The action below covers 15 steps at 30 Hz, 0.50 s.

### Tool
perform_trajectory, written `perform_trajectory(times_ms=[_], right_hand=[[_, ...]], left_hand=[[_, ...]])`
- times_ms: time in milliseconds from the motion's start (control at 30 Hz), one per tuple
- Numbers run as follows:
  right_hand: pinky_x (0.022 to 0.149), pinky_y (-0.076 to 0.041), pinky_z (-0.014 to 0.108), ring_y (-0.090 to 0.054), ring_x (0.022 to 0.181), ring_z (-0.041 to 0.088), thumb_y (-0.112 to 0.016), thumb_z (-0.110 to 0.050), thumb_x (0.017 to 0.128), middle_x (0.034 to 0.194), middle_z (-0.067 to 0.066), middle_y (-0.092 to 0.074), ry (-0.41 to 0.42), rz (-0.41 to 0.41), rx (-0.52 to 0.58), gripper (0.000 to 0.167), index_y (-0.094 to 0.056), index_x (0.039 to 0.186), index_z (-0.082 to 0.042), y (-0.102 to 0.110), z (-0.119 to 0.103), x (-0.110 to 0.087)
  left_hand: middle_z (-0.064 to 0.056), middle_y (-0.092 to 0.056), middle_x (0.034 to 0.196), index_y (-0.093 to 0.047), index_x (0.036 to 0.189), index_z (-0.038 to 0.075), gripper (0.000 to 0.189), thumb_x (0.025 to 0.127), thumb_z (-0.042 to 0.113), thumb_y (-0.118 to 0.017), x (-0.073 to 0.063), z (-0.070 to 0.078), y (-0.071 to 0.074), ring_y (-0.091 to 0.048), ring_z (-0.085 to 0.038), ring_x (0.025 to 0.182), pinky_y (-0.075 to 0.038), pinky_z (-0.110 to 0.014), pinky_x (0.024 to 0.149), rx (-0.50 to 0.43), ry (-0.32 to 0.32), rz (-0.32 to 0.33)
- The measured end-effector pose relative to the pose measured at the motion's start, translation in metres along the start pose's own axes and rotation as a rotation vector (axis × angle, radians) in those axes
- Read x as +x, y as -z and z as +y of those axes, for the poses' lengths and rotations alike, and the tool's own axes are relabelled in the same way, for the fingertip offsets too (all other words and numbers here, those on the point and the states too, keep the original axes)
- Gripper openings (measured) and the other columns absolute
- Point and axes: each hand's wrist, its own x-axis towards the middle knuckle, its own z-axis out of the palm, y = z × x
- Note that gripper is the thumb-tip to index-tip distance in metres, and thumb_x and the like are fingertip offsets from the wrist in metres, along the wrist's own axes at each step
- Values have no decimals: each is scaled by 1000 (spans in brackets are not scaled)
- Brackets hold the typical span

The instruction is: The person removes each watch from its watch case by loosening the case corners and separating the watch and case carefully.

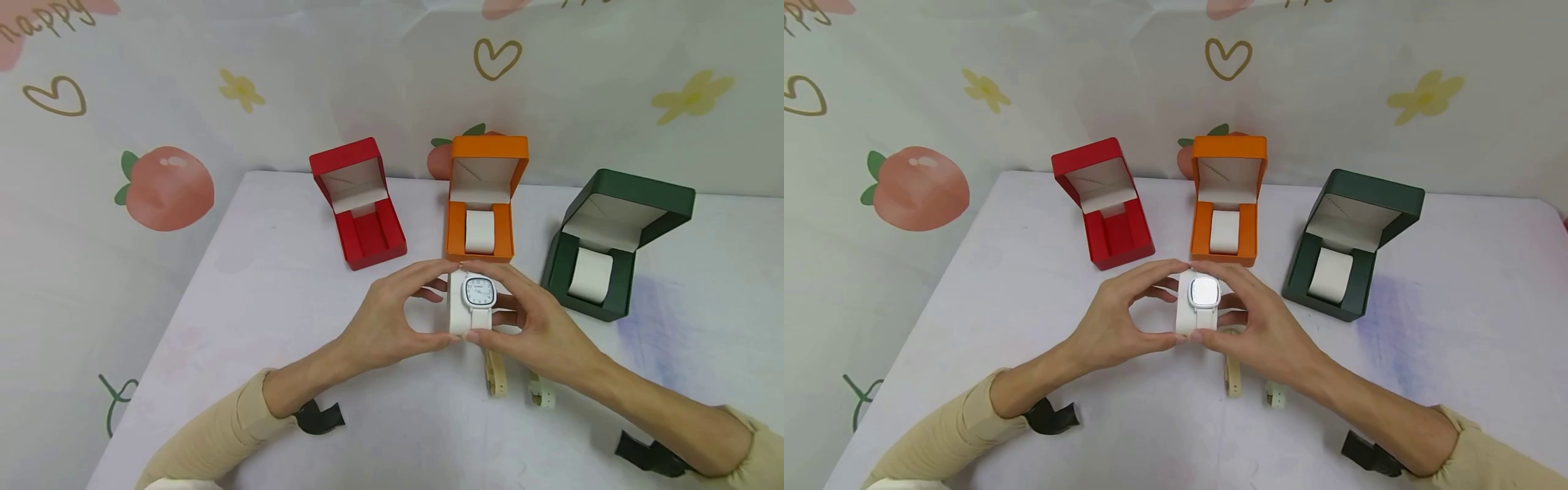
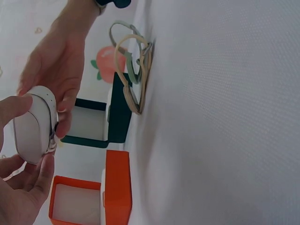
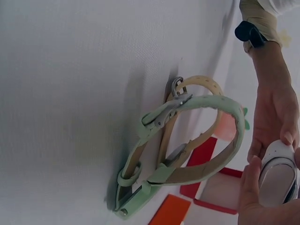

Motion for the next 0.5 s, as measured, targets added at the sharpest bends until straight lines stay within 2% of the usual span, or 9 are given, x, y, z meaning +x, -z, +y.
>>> perform_trajectory(times_ms=[200, 333, 500], right_hand=[[87, -57, 28, -63, 101, 27, -79, -8, 85, 148, -1, -43, -17, 9, 34, 79, -40, 151, -28, 0, 2, -2], [86, -57, 27, -66, 103, 26, -74, -6, 89, 152, 2, -41, -12, -1, 22, 77, -39, 153, -30, 3, 2, -4], [87, -57, 28, -66, 106, 25, -70, -5, 91, 151, 3, -43, 20, 4, -12, 70, -41, 152, -26, 5, 2, -4]], left_hand=[[-6, -56, 140, -52, 140, 4, 76, 74, 13, -89, -2, 0, 1, -62, -13, 110, -56, -27, 89, 7, -1, 7], [-6, -55, 141, -52, 141, 5, 77, 74, 13, -89, -2, 0, 1, -62, -13, 111, -56, -27, 89, -1, -2, 6], [-6, -54, 142, -51, 141, 4, 78, 74, 13, -89, -2, 1, 1, -61, -13, 112, -55, -26, 89, -4, -6, 5]])
